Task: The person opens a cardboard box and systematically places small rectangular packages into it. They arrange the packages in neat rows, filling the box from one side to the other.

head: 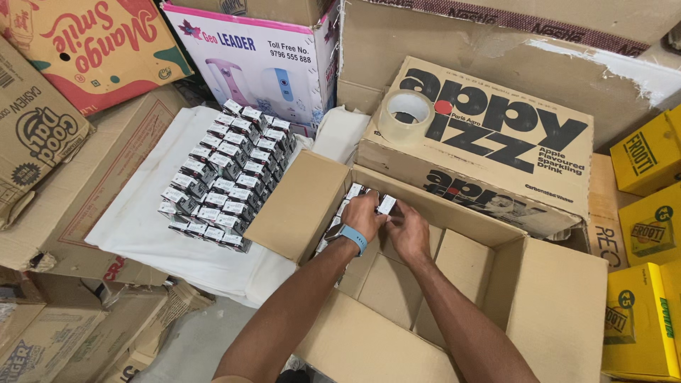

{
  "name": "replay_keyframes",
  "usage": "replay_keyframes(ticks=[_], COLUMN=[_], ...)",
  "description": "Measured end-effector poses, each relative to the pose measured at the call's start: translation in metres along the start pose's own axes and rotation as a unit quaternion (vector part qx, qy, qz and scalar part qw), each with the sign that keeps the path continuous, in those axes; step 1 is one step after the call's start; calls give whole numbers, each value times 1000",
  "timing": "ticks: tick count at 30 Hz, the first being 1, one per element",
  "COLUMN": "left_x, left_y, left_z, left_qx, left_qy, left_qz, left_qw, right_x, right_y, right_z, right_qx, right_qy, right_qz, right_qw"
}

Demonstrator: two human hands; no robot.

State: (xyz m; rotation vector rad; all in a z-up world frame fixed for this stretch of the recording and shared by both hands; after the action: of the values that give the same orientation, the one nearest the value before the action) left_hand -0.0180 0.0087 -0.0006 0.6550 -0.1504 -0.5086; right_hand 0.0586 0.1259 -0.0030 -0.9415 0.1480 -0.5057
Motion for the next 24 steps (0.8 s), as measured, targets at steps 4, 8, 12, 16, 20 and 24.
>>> replay_keyframes(ticks=[4, 8, 12, 16, 20, 24], left_x=[-3, -9, -16, -19, -15, 1], left_y=[0, 2, -4, -8, -5, 9], left_z=[-5, -9, -13, -14, -4, 32], left_qx=[-79, -147, -158, -168, -144, -80], left_qy=[-13, -23, -33, -43, -47, -25], left_qz=[-22, -49, -65, -62, -58, -53], left_qw=[997, 988, 985, 983, 987, 995], right_x=[-5, -9, -12, -16, -10, -15], right_y=[15, 19, 17, 30, 20, 26], right_z=[-4, -9, -10, -15, -6, 5], right_qx=[5, -27, -58, -40, -38, 19], right_qy=[-9, -13, -14, -10, -25, -94], right_qz=[-11, -20, -32, -54, -59, -70], right_qw=[1000, 999, 998, 998, 997, 993])
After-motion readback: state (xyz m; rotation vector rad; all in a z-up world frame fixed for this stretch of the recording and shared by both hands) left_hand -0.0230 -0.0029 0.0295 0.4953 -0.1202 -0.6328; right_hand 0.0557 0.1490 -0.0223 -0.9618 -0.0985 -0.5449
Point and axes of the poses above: each hand's wrist, its own x-axis away from the middle knuckle, its own z-axis out of the back of the hand, y = z × x, the point moved 2 cm from there along -x, towards the middle knuckle, and after that the axes turned 5 degrees about -z, right-handed, at the moved point
